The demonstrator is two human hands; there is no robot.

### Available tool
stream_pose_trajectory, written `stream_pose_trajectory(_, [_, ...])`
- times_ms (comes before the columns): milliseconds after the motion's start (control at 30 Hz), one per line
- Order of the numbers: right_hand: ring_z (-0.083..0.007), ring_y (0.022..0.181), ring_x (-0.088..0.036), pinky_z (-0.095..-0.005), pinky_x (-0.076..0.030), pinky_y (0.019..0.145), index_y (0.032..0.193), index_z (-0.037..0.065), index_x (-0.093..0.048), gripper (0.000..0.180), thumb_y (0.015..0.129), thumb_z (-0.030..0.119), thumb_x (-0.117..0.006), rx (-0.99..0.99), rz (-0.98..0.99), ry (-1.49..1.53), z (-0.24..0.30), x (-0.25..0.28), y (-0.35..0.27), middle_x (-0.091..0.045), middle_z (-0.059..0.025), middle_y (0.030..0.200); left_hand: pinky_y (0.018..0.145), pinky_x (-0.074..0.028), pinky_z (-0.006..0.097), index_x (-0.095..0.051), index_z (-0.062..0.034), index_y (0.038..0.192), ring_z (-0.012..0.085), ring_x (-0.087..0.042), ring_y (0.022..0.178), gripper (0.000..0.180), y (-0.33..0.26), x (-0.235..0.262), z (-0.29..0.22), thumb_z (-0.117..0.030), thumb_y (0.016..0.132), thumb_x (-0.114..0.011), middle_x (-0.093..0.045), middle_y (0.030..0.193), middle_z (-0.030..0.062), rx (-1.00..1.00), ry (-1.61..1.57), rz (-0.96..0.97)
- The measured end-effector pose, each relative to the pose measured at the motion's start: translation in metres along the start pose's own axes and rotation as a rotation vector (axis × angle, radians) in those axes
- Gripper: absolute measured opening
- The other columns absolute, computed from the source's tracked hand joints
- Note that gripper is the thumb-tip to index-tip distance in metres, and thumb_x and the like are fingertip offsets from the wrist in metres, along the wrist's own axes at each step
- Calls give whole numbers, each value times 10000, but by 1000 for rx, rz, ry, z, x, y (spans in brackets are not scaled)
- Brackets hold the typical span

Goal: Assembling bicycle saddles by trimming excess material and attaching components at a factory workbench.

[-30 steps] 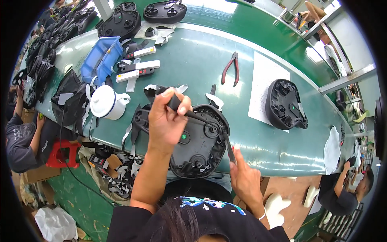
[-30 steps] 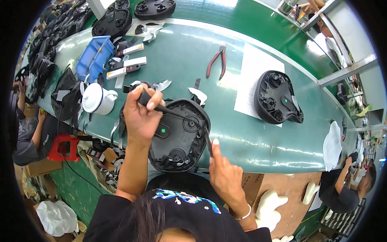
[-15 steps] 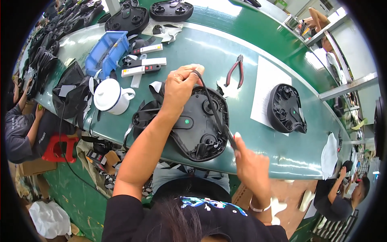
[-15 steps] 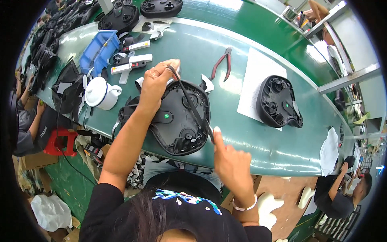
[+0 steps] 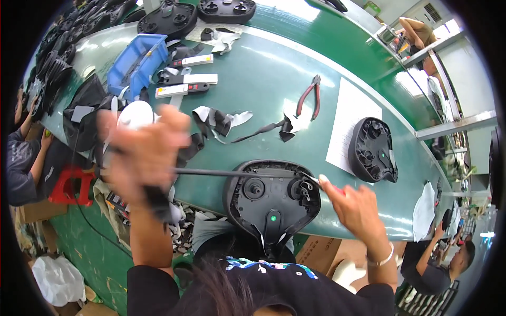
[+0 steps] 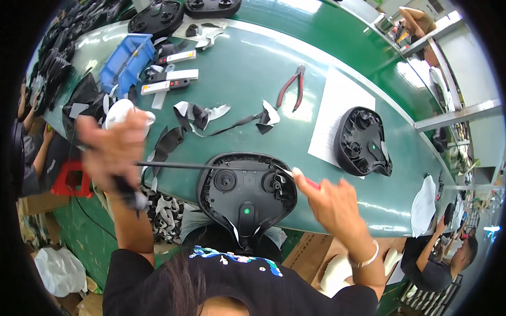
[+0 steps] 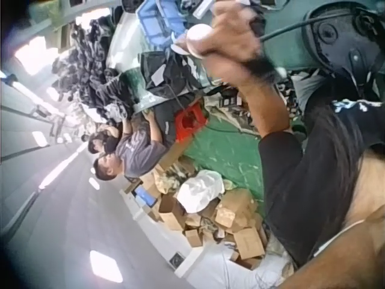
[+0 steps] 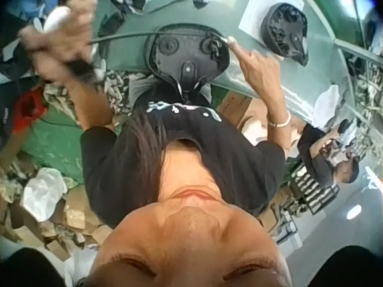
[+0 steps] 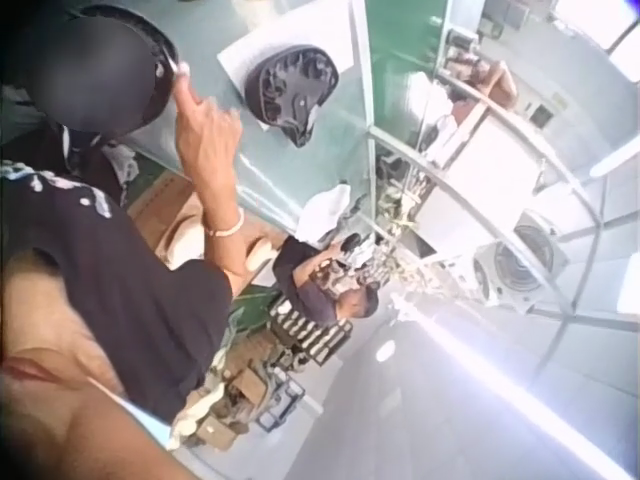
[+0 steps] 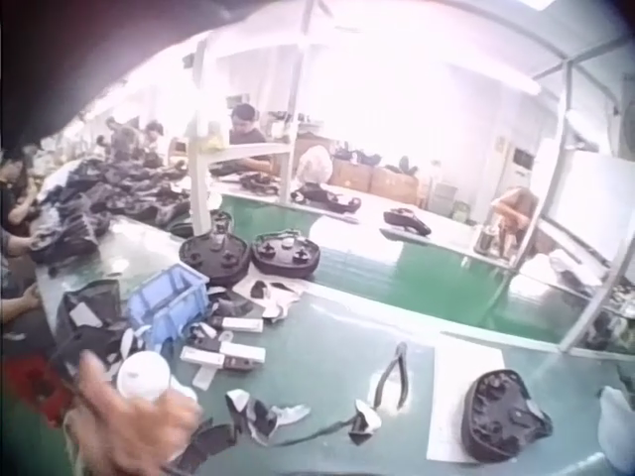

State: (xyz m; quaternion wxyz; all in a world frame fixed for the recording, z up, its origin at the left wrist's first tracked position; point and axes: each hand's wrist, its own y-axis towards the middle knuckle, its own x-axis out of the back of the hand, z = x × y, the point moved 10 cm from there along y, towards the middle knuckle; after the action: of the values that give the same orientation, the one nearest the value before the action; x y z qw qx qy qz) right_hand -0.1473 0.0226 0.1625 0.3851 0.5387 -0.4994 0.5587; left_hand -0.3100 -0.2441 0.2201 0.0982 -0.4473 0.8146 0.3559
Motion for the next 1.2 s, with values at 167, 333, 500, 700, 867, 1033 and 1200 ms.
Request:
stream_pose_trajectory(167, [-240, 486, -508, -376, -367, 477, 1319, 191, -513, 516, 815, 133, -608, -244, 106, 50, 7, -11, -46, -492, -67, 589, 589, -416, 315, -591, -31, 812, 159, -494, 585, 471, 20, -36, 82, -447, 949, -418, -539, 656, 47, 555, 126, 374])
stream_pose_trajectory(333, [-257, 453, -485, -374, -368, 458, 1313, 179, -505, 506, 820, 136, -612, -176, 6, 156, -2, -5, -35, -496, -67, 580, 897, -329, 437, -625, -74, 832, 277, -473, 1031, 201, -28, -116, 164, -185, 692, -717, -536, 1021, 70, 107, 1133, 1015])
stream_pose_trajectory(500, [-270, 453, -510, -388, -382, 443, 1340, 147, -463, 545, 816, 142, -614, -220, -21, 133, 5, -28, -56, -513, -83, 581, 640, -438, 308, -595, -41, 845, 208, -572, 702, 94, -2, -136, 192, -115, 841, -537, -580, 741, 84, 608, 476, 642])
stream_pose_trajectory(700, [-295, 502, -609, -375, -474, 484, 1369, 38, -365, 540, 879, 133, -569, -575, -224, 769, 25, -54, -108, -626, -161, 677, 657, -421, 273, -528, -55, 839, 126, -509, 691, 189, 42, -61, 113, -182, 936, -426, -575, 796, 50, 185, -486, -295])
stream_pose_trajectory(867, [-97, 553, -566, -260, -459, 498, 1334, 17, -406, 574, 822, 91, -655, -922, -437, 1352, 9, -85, -125, -603, -40, 739, 703, -468, 283, -576, -52, 985, 175, -581, 722, 194, 27, -79, 110, -158, 824, -598, -609, 860, 54, 36, 691, 14])
stream_pose_trajectory(1033, [-73, 679, -520, -201, -423, 601, 1045, 34, -498, 258, 837, 68, -648, -967, -921, 1328, -66, -78, -143, -524, 0, 822, 825, -478, 380, -654, -11, 984, 308, -636, 936, 422, -49, -51, 203, -408, 858, -587, -661, 967, 181, 682, 1022, 675])
stream_pose_trajectory(1200, [-114, 744, -600, -206, -462, 593, 1185, 31, -473, 363, 851, 59, -613, -975, -993, 1388, -82, -90, -134, -597, -72, 983, 800, -441, 271, -541, 6, 1159, 147, -540, 840, 547, 28, 27, 198, -461, 879, -584, -577, 913, 30, 609, 494, -228])
